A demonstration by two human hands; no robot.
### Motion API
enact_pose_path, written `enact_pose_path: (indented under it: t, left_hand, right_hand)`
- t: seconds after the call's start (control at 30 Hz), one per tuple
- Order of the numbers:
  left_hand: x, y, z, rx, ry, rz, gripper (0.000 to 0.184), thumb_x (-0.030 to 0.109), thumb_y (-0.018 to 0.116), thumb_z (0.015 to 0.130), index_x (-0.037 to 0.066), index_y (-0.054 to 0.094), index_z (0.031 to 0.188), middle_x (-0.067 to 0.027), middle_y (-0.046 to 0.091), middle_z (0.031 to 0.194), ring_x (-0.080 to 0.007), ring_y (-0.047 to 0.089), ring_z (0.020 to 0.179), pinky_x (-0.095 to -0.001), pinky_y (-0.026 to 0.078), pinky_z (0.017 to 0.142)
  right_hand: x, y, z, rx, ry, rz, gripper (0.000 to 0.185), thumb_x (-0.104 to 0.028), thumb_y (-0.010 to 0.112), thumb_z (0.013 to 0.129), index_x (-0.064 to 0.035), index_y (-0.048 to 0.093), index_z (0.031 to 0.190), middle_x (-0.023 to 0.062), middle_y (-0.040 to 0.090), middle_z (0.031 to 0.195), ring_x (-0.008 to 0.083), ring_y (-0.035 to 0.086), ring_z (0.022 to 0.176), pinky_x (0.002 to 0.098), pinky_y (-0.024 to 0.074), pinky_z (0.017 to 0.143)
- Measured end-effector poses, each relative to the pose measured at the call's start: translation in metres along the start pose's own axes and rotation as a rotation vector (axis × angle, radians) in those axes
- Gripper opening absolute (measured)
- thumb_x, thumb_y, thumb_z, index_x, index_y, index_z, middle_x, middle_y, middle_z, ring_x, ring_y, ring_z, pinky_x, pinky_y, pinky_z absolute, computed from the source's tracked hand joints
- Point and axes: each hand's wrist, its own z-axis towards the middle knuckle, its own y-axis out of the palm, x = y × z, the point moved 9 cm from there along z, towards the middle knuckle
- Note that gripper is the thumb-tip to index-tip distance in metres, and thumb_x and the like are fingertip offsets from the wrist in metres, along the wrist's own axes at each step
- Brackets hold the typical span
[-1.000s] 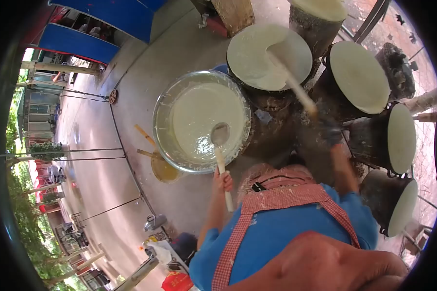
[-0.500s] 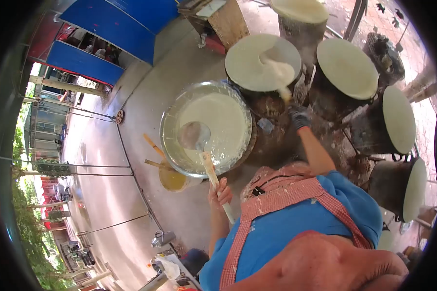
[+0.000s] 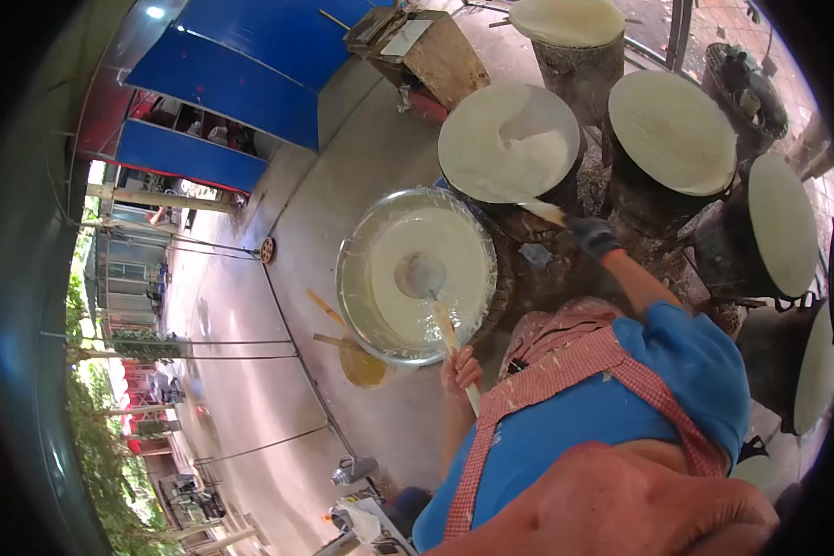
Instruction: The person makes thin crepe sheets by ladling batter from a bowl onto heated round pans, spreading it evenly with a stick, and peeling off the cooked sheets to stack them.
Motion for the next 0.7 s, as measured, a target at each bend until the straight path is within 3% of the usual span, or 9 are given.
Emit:
enact_pose_path:
  t: [0.07,0.13,0.2,0.23,0.3,0.33,0.43,0.53,0.7]
  left_hand:
    - [-0.013,0.032,0.011,-0.094,-0.039,0.089,0.047,0.014,0.041,0.087,0.021,0.023,0.130,-0.0017,0.032,0.062,-0.0068,0.031,0.043,-0.0174,0.030,0.035]
    - [-0.011,0.014,0.023,0.031,-0.030,0.063,0.046,0.013,0.040,0.087,0.021,0.024,0.129,-0.0017,0.031,0.062,-0.0067,0.031,0.043,-0.0178,0.030,0.035]
    - [-0.020,0.002,0.027,0.235,0.015,0.002,0.040,0.010,0.040,0.086,0.016,0.030,0.125,-0.0010,0.030,0.062,-0.0069,0.029,0.042,-0.0181,0.029,0.035]
    - [-0.030,0.002,0.038,0.258,0.009,-0.016,0.040,0.010,0.040,0.086,0.016,0.030,0.125,-0.0010,0.030,0.062,-0.0069,0.029,0.042,-0.0181,0.029,0.035]
    - [-0.040,0.004,0.053,0.332,-0.042,-0.137,0.021,0.011,0.042,0.085,0.003,0.042,0.104,0.0005,0.029,0.059,-0.0064,0.028,0.040,-0.0186,0.028,0.033]
    - [-0.042,-0.007,0.049,0.469,-0.064,-0.050,0.013,0.012,0.044,0.084,0.002,0.041,0.077,0.0018,0.028,0.054,-0.0060,0.028,0.038,-0.0189,0.027,0.032]
    - [-0.055,-0.014,0.060,0.246,-0.252,-0.085,0.023,0.013,0.045,0.084,0.009,0.032,0.065,0.0021,0.026,0.050,-0.0053,0.028,0.036,-0.0188,0.026,0.030]
    - [-0.061,-0.022,0.062,0.469,-0.099,-0.166,0.024,0.014,0.045,0.084,0.009,0.032,0.064,0.0020,0.027,0.051,-0.0051,0.028,0.036,-0.0185,0.025,0.030]
    - [-0.074,0.010,0.071,0.362,-0.109,-0.127,0.024,0.015,0.044,0.085,0.007,0.033,0.066,0.0027,0.026,0.052,-0.0041,0.028,0.039,-0.0175,0.025,0.033]
  right_hand:
    - [0.065,-0.007,0.000,0.163,0.118,-0.220,0.028,-0.031,0.041,0.079,-0.0194,0.060,0.096,0.0132,0.059,0.088,0.0282,0.057,0.080,0.0371,0.0435,0.071]
    - [0.117,-0.024,0.026,0.167,0.181,0.776,0.032,-0.034,0.038,0.081,-0.0168,0.059,0.099,0.0117,0.059,0.091,0.0297,0.056,0.082,0.0380,0.0428,0.071]
    - [0.081,-0.089,0.048,0.366,0.270,0.190,0.032,-0.031,0.037,0.082,-0.0130,0.059,0.096,0.0111,0.060,0.090,0.0276,0.057,0.078,0.0360,0.0436,0.069]
    - [0.099,-0.046,0.070,0.522,0.079,-0.001,0.027,-0.025,0.043,0.078,-0.0097,0.059,0.093,0.0126,0.059,0.090,0.0303,0.057,0.076,0.0351,0.0443,0.067]
    - [0.037,-0.046,0.025,0.084,-0.033,-0.193,0.024,-0.023,0.046,0.077,-0.0102,0.058,0.093,0.0150,0.057,0.093,0.0309,0.055,0.082,0.0348,0.0439,0.069]
    - [0.037,-0.037,-0.002,-0.075,0.024,-0.142,0.025,-0.024,0.046,0.078,-0.0101,0.057,0.095,0.0157,0.057,0.094,0.0312,0.054,0.083,0.0354,0.0436,0.070]
    - [0.068,-0.049,0.034,-0.091,0.116,0.006,0.027,-0.026,0.046,0.079,-0.0112,0.056,0.099,0.0165,0.056,0.095,0.0316,0.053,0.086,0.0365,0.0428,0.072]
    - [0.114,-0.083,0.086,0.224,0.294,0.333,0.031,-0.031,0.046,0.079,-0.0148,0.056,0.104,0.0169,0.055,0.098,0.0323,0.053,0.090,0.0380,0.0417,0.075]
    - [0.133,-0.062,0.248,0.049,0.409,0.157,0.039,-0.042,0.046,0.076,-0.0138,0.057,0.101,0.0136,0.058,0.095,0.0300,0.055,0.089,0.0368,0.0425,0.076]
